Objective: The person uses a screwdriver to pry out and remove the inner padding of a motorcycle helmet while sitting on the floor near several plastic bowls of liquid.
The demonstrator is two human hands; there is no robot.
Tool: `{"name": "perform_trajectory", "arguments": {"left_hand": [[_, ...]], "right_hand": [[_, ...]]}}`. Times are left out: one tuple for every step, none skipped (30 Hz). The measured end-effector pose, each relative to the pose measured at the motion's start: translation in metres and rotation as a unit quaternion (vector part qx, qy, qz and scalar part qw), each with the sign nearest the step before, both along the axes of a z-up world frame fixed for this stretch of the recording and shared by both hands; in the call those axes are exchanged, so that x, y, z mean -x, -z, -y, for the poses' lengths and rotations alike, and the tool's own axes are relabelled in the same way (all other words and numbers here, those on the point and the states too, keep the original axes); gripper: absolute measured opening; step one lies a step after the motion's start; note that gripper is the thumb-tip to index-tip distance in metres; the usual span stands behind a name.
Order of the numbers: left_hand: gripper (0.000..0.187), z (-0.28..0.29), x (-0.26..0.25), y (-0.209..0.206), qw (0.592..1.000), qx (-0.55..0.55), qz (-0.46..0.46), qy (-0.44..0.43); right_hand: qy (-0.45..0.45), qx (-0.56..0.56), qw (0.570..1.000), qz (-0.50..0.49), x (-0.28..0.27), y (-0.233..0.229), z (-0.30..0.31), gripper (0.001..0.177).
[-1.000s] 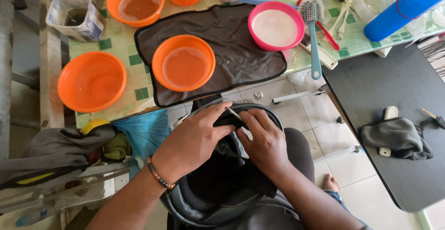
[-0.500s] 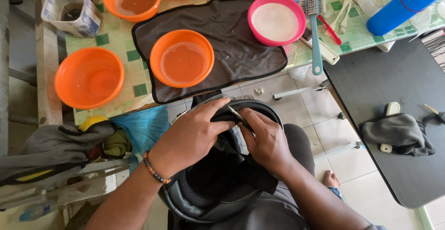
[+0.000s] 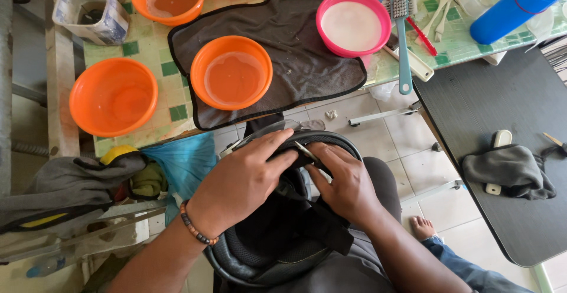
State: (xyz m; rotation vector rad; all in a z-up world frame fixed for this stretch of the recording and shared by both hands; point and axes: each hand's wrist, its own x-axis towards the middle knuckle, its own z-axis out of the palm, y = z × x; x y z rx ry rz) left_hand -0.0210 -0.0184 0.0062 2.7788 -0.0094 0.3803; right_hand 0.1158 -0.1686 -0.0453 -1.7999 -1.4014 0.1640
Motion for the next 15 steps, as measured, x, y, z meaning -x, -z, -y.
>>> {"name": "perform_trajectory", "arguments": {"left_hand": [[0.030, 0.000, -0.001, 0.002, 1.000, -0.001, -0.002, -0.002], [0.030, -0.001, -0.001, 0.003, 1.000, 0.006, 0.000, 0.007], [0.031, -0.002, 0.000, 0.004, 1.000, 0.012, 0.001, 0.014], [0.031, -0.003, 0.001, 0.004, 1.000, 0.010, -0.002, 0.011], [0.035, -0.003, 0.001, 0.005, 1.000, 0.016, -0.008, 0.015], [0.039, -0.002, 0.000, 0.006, 1.000, 0.021, -0.014, 0.018], [0.039, -0.003, 0.000, 0.006, 1.000, 0.022, -0.014, 0.017], [0.038, -0.003, 0.000, 0.005, 0.999, 0.034, -0.016, 0.011], [0.038, -0.004, 0.000, 0.004, 0.999, 0.045, -0.019, 0.006], [0.038, -0.005, 0.000, 0.002, 0.999, 0.044, -0.020, 0.006], [0.037, -0.005, 0.000, 0.001, 0.998, 0.057, -0.021, 0.004], [0.036, -0.005, 0.000, 0.000, 0.997, 0.070, -0.021, 0.003], [0.036, -0.006, 0.000, 0.000, 0.997, 0.073, -0.022, 0.001], [0.036, -0.006, 0.000, 0.001, 0.997, 0.070, -0.019, 0.005], [0.036, -0.007, 0.001, 0.002, 0.997, 0.068, -0.018, 0.008]], "right_hand": [[-0.002, -0.001, 1.000, -0.002, 0.002, 0.002, 0.000, 0.022], [0.020, 0.012, 0.999, 0.026, 0.004, 0.004, -0.001, 0.030], [0.040, 0.024, 0.998, 0.053, 0.006, 0.006, -0.002, 0.039], [0.037, 0.023, 0.998, 0.051, 0.008, 0.007, -0.007, 0.039], [0.057, 0.020, 0.996, 0.060, 0.010, 0.007, -0.009, 0.033], [0.076, 0.018, 0.995, 0.069, 0.011, 0.008, -0.011, 0.030], [0.075, 0.019, 0.995, 0.070, 0.011, 0.008, -0.012, 0.030], [0.065, 0.004, 0.995, 0.074, 0.011, 0.007, -0.013, 0.029], [0.056, -0.012, 0.995, 0.076, 0.011, 0.006, -0.016, 0.028], [0.055, -0.013, 0.996, 0.075, 0.012, 0.003, -0.016, 0.028], [0.048, -0.004, 0.997, 0.064, 0.013, 0.000, -0.015, 0.031], [0.040, 0.005, 0.998, 0.053, 0.014, -0.003, -0.014, 0.034], [0.038, 0.007, 0.998, 0.052, 0.014, -0.003, -0.013, 0.034], [0.037, 0.008, 0.998, 0.056, 0.014, -0.004, -0.013, 0.033], [0.037, 0.009, 0.998, 0.058, 0.015, -0.004, -0.012, 0.032]]}}
